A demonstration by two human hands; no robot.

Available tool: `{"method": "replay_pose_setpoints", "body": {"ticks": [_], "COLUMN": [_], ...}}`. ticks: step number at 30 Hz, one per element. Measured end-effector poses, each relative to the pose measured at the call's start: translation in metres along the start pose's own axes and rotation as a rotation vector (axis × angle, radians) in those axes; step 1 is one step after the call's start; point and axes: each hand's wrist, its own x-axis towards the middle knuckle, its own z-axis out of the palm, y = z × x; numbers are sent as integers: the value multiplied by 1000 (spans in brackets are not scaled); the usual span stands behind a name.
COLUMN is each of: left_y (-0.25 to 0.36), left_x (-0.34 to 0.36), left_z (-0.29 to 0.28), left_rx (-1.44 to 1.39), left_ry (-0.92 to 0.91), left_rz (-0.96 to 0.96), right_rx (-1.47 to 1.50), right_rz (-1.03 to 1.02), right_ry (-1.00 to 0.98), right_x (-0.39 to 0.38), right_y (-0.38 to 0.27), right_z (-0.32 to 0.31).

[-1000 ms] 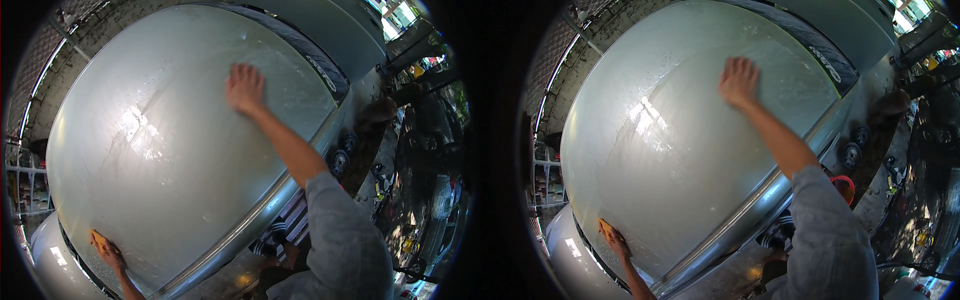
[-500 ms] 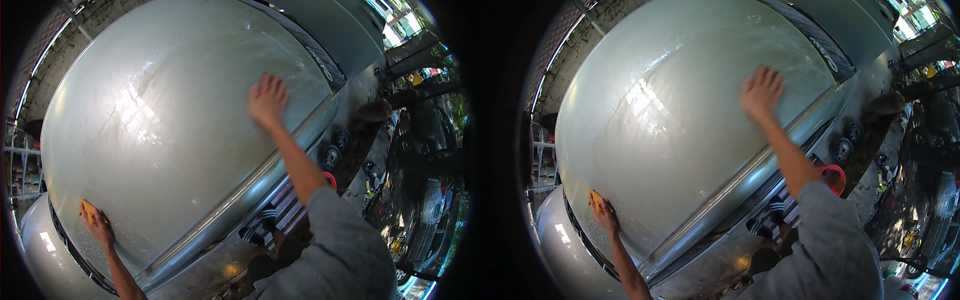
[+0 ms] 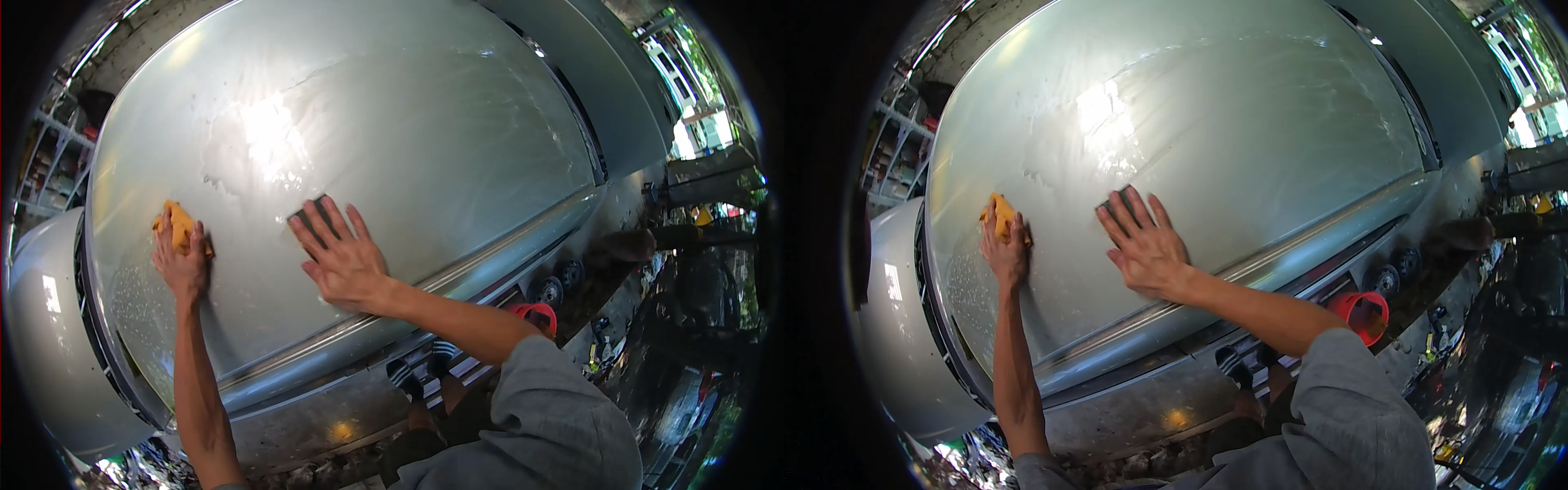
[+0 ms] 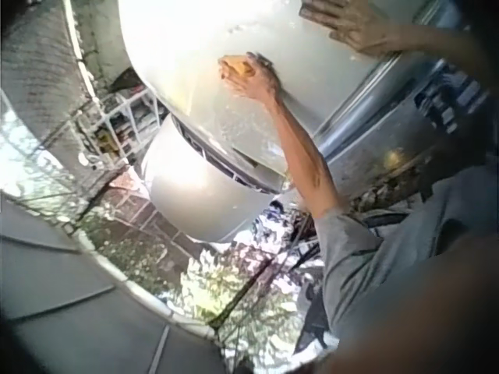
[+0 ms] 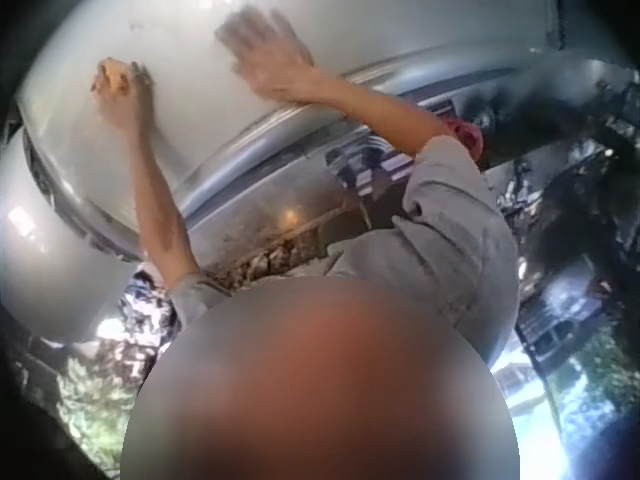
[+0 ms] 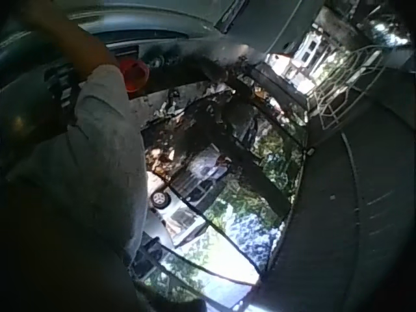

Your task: Sand the car roof paint using wet sandpaper and a sponge.

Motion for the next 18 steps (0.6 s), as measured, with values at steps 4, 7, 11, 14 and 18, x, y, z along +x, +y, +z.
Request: {"method": "replay_pose_setpoints", "body": {"ticks": [4, 7, 11, 14, 18], "left_y": [37, 15, 16, 34, 15], "left_x": [-2, -2, 3, -1, -6], "left_z": [21, 4, -6, 14, 1], "left_rx": [-73, -7, 54, -95, 8], "left_ry": [-24, -15, -19, -42, 142], "left_rz": [-35, -80, -117, -110, -18], "right_rx": [142, 137, 141, 33, 109], "right_rz": [-151, -347, -499, -426, -713], "right_ry": [-49, -79, -228, -162, -258], "right_x": [86, 22, -50, 41, -23], "right_y": [-8, -43, -46, -41, -22], "right_z": [36, -13, -44, -17, -40]}}
